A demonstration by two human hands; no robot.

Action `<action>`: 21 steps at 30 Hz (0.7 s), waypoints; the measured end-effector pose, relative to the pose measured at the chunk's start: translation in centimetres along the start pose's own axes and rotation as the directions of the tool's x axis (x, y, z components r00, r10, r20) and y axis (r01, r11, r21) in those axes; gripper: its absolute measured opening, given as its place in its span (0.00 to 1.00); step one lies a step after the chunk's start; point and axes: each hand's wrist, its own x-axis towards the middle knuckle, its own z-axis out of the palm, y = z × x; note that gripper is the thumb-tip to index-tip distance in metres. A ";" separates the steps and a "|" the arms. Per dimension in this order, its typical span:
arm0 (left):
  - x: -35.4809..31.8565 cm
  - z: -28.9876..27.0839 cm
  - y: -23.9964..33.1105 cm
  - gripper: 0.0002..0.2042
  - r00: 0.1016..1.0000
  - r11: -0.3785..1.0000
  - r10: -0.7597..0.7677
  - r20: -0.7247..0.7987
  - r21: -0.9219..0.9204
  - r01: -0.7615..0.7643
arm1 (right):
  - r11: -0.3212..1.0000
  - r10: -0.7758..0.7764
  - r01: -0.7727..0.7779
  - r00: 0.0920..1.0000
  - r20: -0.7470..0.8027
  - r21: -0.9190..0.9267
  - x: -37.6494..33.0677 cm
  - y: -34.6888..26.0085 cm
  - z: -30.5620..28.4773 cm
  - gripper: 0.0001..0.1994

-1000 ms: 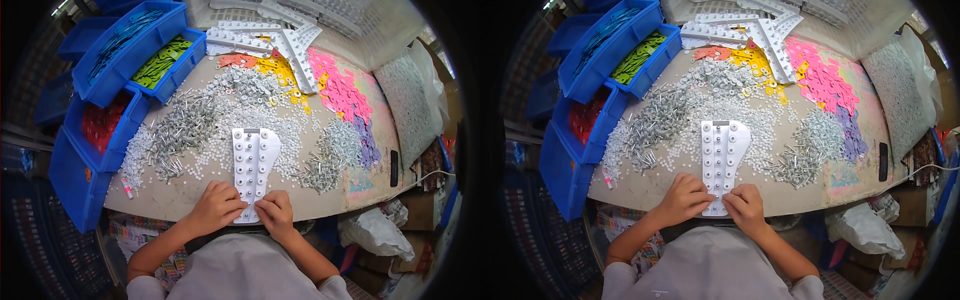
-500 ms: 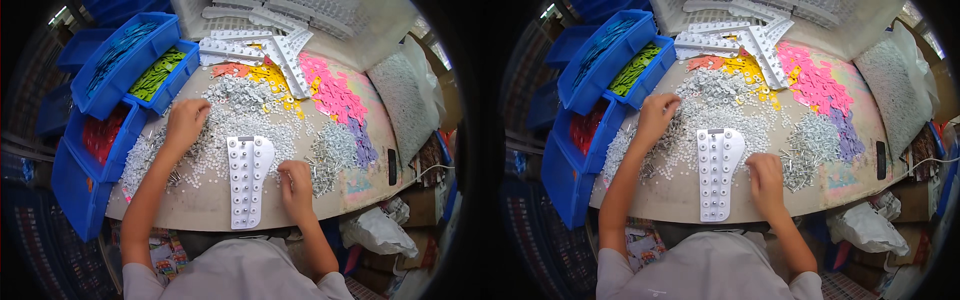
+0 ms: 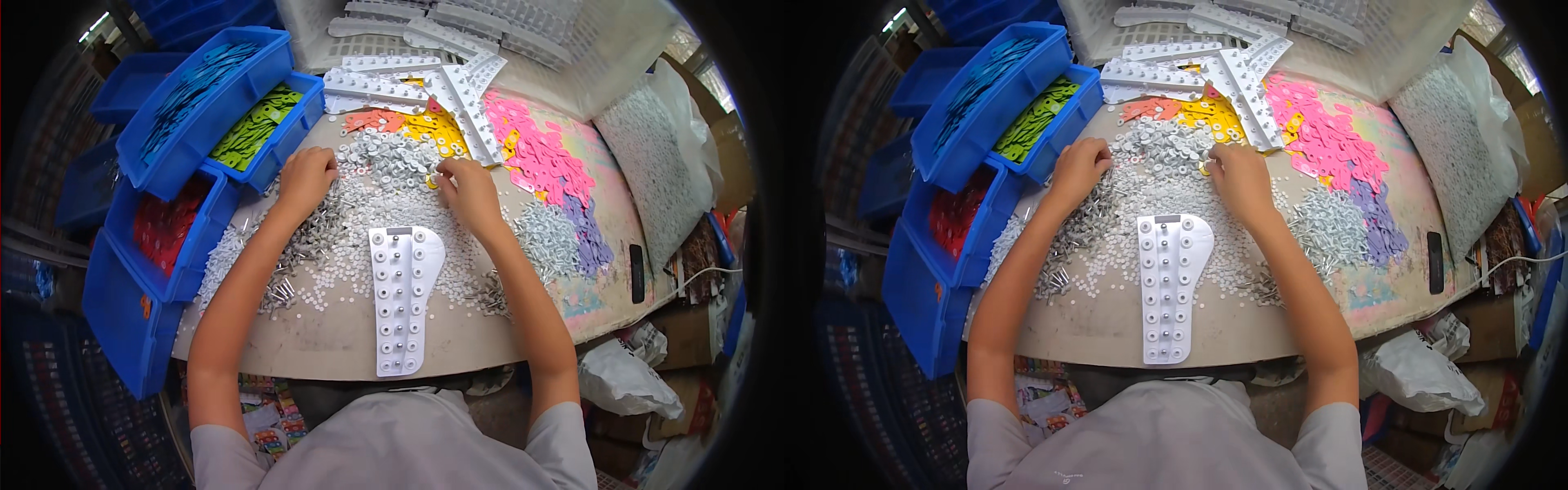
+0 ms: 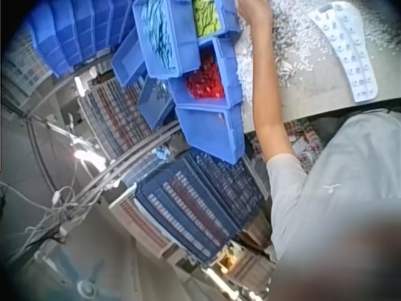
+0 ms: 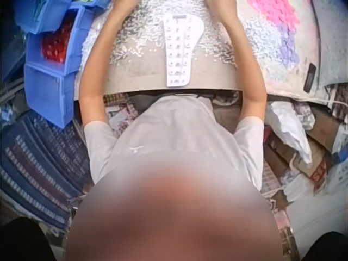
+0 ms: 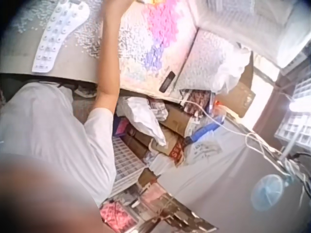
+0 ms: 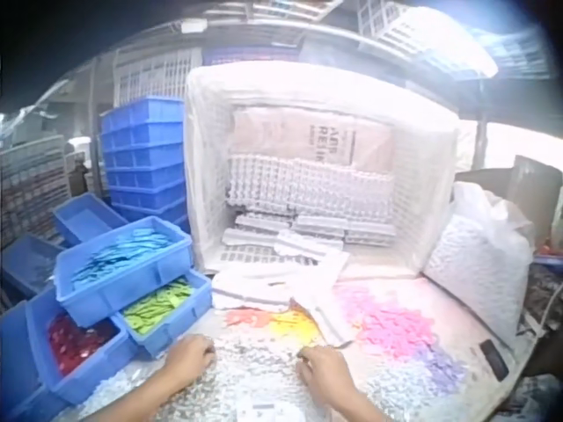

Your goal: Assembling a toy xylophone by attaching colored keys and white plastic components to a base.

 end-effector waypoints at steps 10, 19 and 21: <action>-6.2 -4.5 8.5 0.07 0.998 0.873 -0.056 0.015 -0.485 0.057 | 0.997 -0.015 0.011 0.999 0.053 0.082 -0.3 -0.2 0.5 0.06; -21.7 -6.6 14.6 0.06 0.969 0.758 0.137 0.204 -0.652 0.030 | 0.886 -0.005 -0.145 0.947 0.321 0.441 -16.3 -10.4 -7.4 0.06; -23.5 -5.9 15.0 0.07 0.974 0.750 0.134 0.181 -0.661 0.020 | 0.879 -0.025 -0.168 0.919 0.394 0.446 -18.4 -12.0 -7.5 0.06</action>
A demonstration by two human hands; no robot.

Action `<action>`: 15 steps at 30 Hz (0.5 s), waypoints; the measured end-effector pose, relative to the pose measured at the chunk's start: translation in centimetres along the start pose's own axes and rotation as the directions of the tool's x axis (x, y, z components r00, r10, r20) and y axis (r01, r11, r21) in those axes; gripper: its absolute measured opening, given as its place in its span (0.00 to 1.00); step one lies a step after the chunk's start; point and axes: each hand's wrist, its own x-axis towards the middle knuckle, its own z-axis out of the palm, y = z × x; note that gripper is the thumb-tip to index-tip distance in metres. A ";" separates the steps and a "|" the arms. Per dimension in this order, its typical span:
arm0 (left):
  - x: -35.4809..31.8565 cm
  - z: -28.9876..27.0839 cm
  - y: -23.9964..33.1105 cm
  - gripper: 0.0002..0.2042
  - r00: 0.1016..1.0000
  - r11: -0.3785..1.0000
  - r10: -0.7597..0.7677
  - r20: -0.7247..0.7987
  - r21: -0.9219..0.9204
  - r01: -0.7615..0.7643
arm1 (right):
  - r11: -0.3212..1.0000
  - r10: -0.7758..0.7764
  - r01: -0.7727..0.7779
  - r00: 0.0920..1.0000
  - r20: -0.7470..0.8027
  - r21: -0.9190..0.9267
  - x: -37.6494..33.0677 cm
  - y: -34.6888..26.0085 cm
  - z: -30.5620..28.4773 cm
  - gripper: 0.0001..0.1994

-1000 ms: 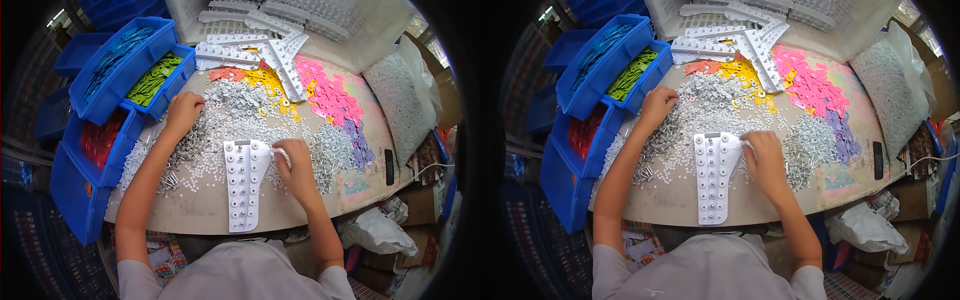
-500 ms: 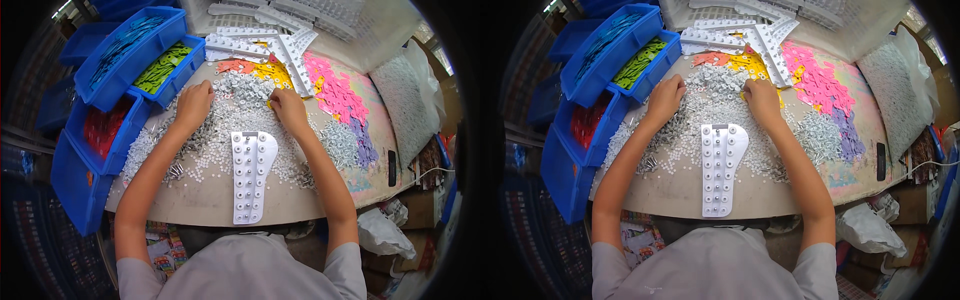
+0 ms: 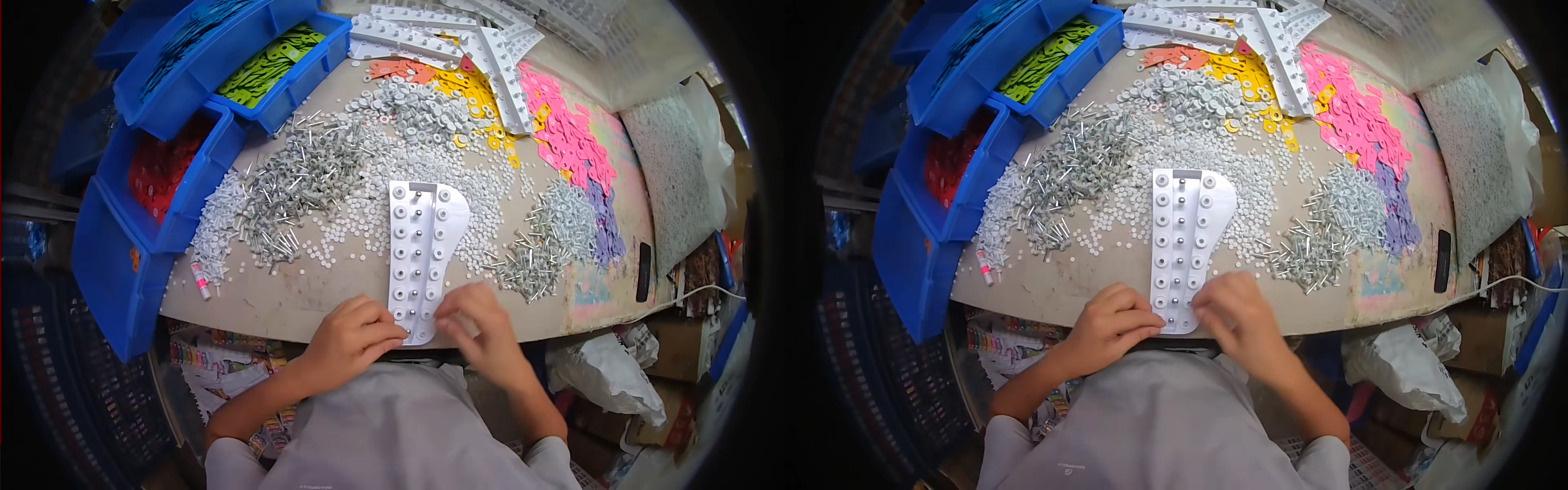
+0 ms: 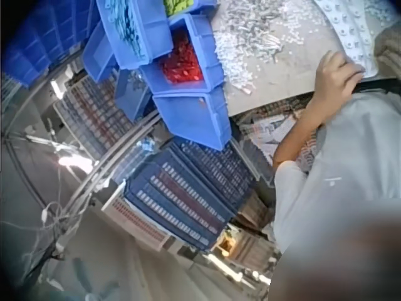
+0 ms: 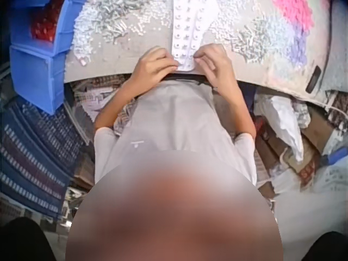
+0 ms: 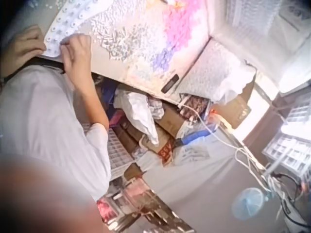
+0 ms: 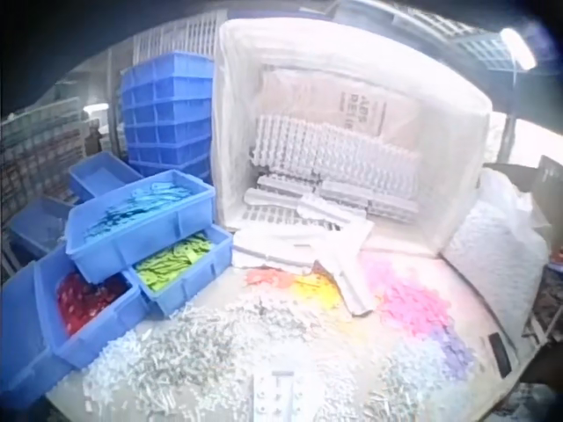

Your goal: Assembling a toy xylophone by attaching colored keys and white plastic components to a base.

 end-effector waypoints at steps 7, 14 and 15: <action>-1.3 2.4 -0.4 0.09 0.991 0.996 -0.016 -0.136 0.089 0.028 | 0.999 0.047 -0.047 0.999 -0.014 0.008 -2.3 0.5 3.2 0.06; -1.8 3.5 -1.0 0.10 0.978 0.997 -0.065 -0.196 0.028 0.072 | 0.995 0.076 -0.065 0.985 -0.153 0.075 -3.1 1.6 5.5 0.08; -2.1 3.6 -1.0 0.10 0.973 0.982 0.068 -0.221 0.190 -0.026 | 0.995 0.076 -0.065 0.985 -0.152 0.075 -3.3 2.0 5.8 0.08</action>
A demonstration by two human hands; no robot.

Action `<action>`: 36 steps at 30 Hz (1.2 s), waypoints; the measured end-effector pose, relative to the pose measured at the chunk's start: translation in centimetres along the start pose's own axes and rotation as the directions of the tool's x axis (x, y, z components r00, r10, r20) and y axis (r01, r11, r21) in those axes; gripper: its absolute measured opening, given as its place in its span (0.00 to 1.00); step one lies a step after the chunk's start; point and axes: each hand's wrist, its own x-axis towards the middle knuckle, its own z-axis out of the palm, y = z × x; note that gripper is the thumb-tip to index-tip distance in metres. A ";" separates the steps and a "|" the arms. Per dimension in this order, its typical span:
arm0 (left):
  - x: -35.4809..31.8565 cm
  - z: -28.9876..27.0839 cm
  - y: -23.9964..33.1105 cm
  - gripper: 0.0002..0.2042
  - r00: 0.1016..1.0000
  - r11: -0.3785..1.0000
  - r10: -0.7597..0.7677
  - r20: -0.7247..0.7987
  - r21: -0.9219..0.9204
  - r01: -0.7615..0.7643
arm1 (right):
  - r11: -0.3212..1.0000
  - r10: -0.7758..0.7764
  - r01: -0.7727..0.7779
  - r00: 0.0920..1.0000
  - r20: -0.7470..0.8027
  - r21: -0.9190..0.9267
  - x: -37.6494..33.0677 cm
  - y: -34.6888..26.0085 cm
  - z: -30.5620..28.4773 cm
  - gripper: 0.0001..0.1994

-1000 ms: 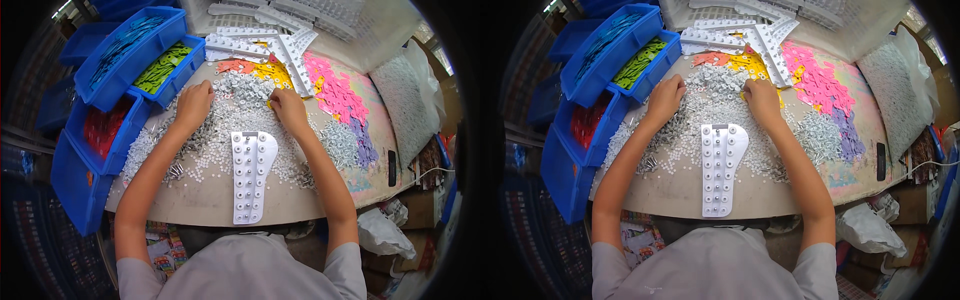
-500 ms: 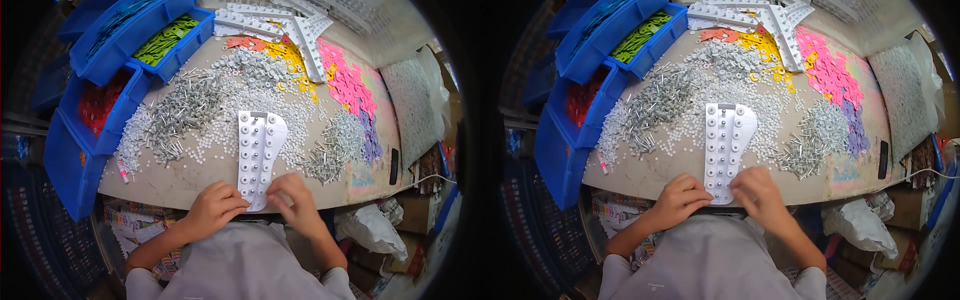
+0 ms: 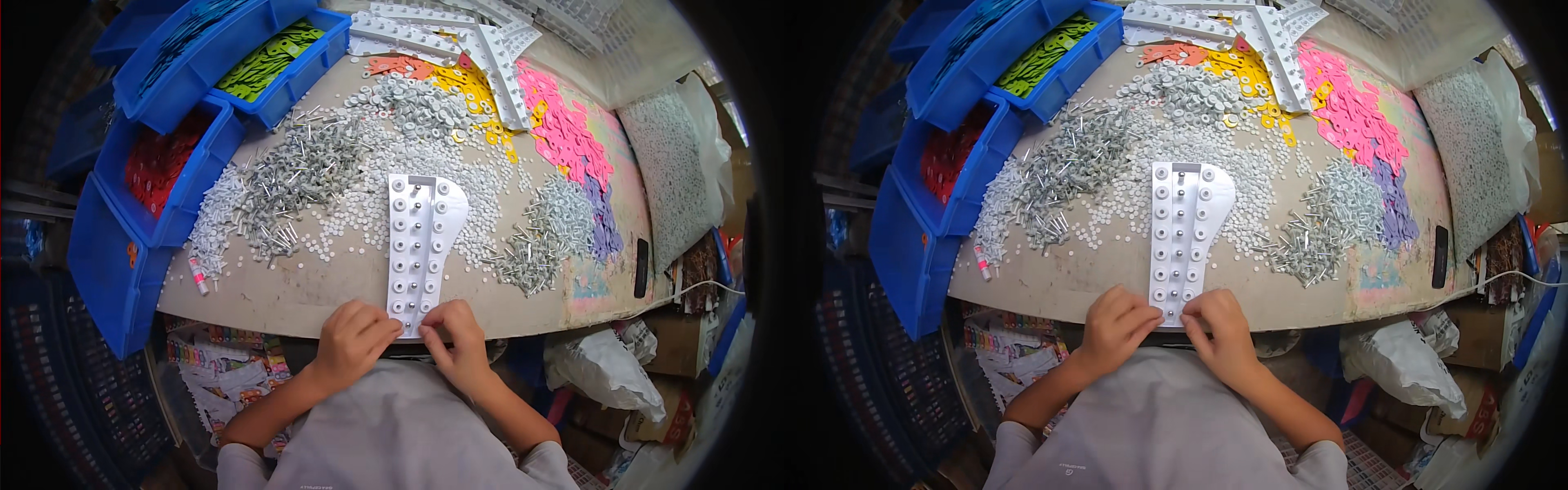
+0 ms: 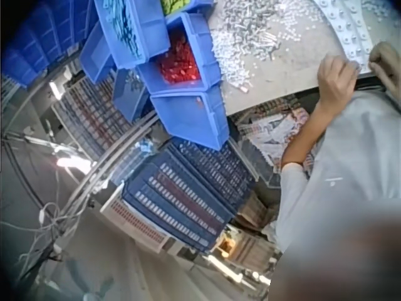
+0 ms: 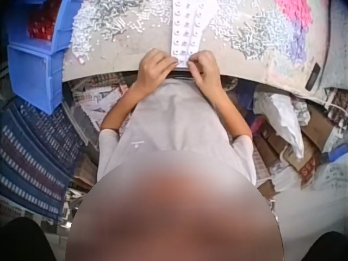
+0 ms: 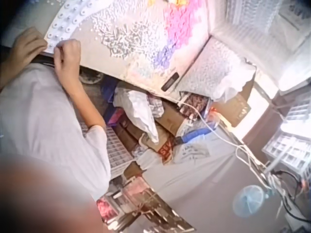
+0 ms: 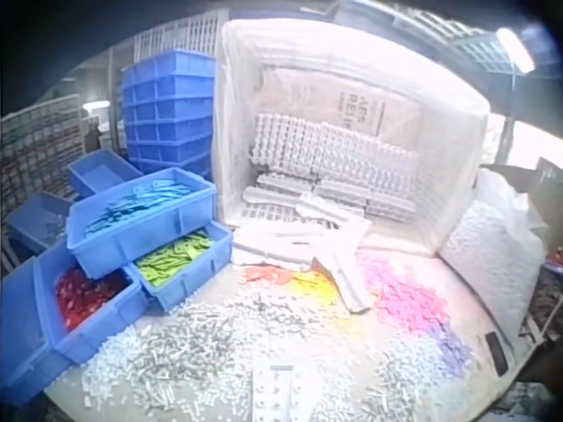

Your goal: Assembling a toy xylophone by attaching colored keys and white plastic components to a base.

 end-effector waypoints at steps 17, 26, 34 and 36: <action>1.8 -2.4 -4.4 0.16 0.906 0.977 -0.119 -0.405 0.112 0.179 | 0.841 -0.527 0.469 0.822 -0.214 -0.271 5.1 -3.2 -0.5 0.05; -0.2 -2.0 -6.1 0.12 0.911 0.988 -0.083 -0.405 0.083 0.127 | 0.563 -0.783 0.824 0.556 0.278 -0.064 21.8 -18.7 10.9 0.07; 0.0 0.3 -6.3 0.13 0.941 0.974 -0.042 -0.336 0.196 0.114 | 0.597 -0.200 0.629 0.718 0.667 -0.498 35.4 -20.5 27.4 0.15; -0.1 -0.2 -6.1 0.12 0.939 0.970 -0.029 -0.342 0.219 0.110 | 0.494 -0.122 0.617 0.747 0.654 -0.613 35.2 -20.7 29.8 0.16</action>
